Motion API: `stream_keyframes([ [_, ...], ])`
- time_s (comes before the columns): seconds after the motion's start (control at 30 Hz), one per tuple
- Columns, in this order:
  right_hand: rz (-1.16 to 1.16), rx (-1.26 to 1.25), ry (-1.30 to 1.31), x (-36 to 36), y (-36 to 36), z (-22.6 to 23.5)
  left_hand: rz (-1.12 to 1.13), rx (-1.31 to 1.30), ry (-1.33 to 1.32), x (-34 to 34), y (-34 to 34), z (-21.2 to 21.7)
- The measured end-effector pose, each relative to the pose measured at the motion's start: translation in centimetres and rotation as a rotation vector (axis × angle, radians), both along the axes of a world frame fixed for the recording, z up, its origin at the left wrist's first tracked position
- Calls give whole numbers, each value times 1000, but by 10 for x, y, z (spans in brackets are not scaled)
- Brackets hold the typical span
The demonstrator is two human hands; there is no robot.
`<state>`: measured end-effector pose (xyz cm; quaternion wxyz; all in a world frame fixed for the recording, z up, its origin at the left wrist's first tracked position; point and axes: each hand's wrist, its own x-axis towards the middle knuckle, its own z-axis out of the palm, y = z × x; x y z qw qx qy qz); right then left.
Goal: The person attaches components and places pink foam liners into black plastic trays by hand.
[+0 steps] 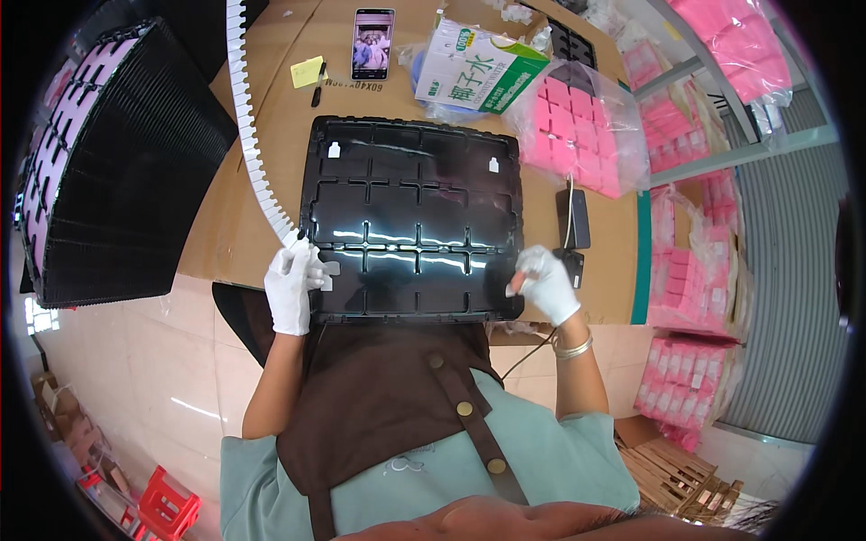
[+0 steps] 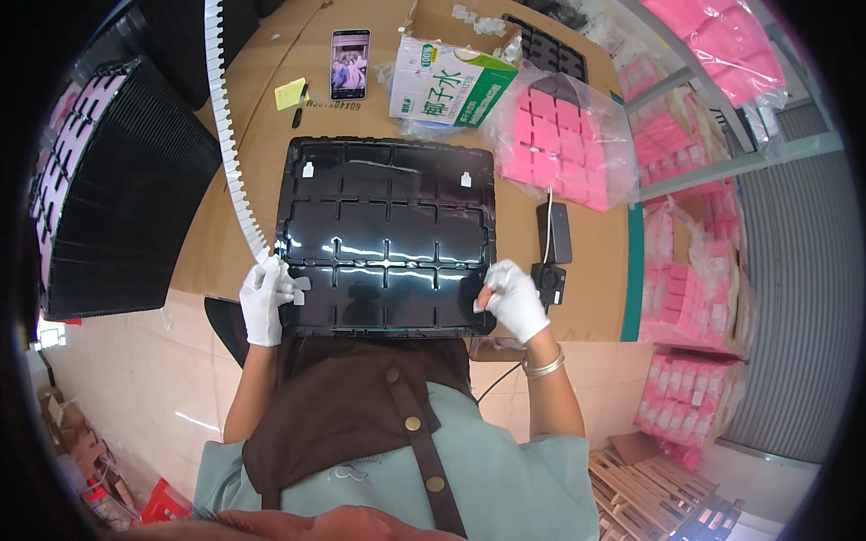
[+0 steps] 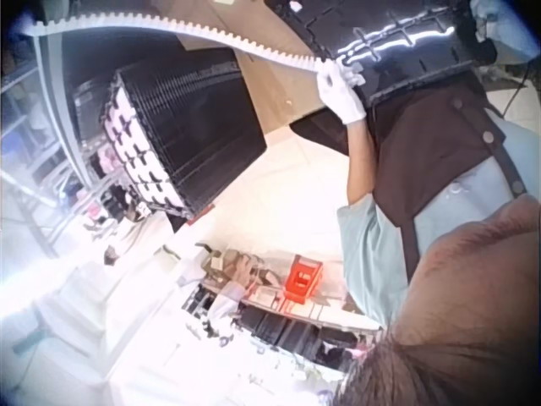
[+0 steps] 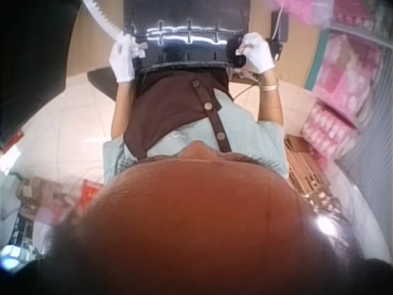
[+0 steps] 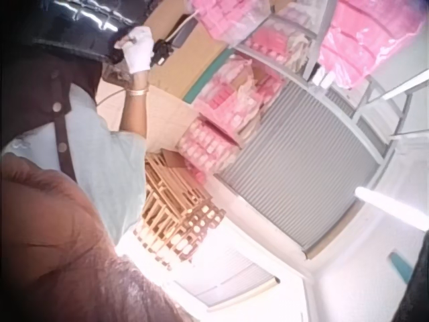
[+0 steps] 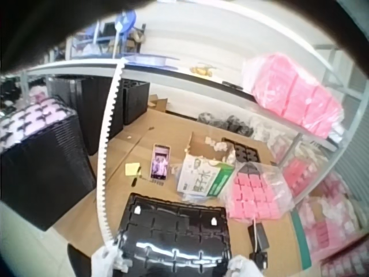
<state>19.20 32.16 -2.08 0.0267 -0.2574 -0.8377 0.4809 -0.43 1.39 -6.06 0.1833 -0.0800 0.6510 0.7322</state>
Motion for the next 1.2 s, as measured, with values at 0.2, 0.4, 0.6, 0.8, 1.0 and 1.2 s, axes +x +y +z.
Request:
stream_keyframes([
  [0.2,-158,23,150,-104,57,-22,20,14,-17,-1,-4,-4],
  [0.4,-16,648,-119,-165,89,-43,-18,27,-23,2,-5,-6],
  [0.6,-59,334,-88,-163,105,-48,-5,32,-42,3,-6,-3],
  [0.8,-39,621,-126,-170,86,-46,-11,45,-50,0,-5,-3],
  [1.0,-48,192,246,-158,103,-44,6,46,-45,1,-8,-3],
  [1.2,209,314,216,-242,-36,-11,-25,114,-27,-3,-20,-11],
])
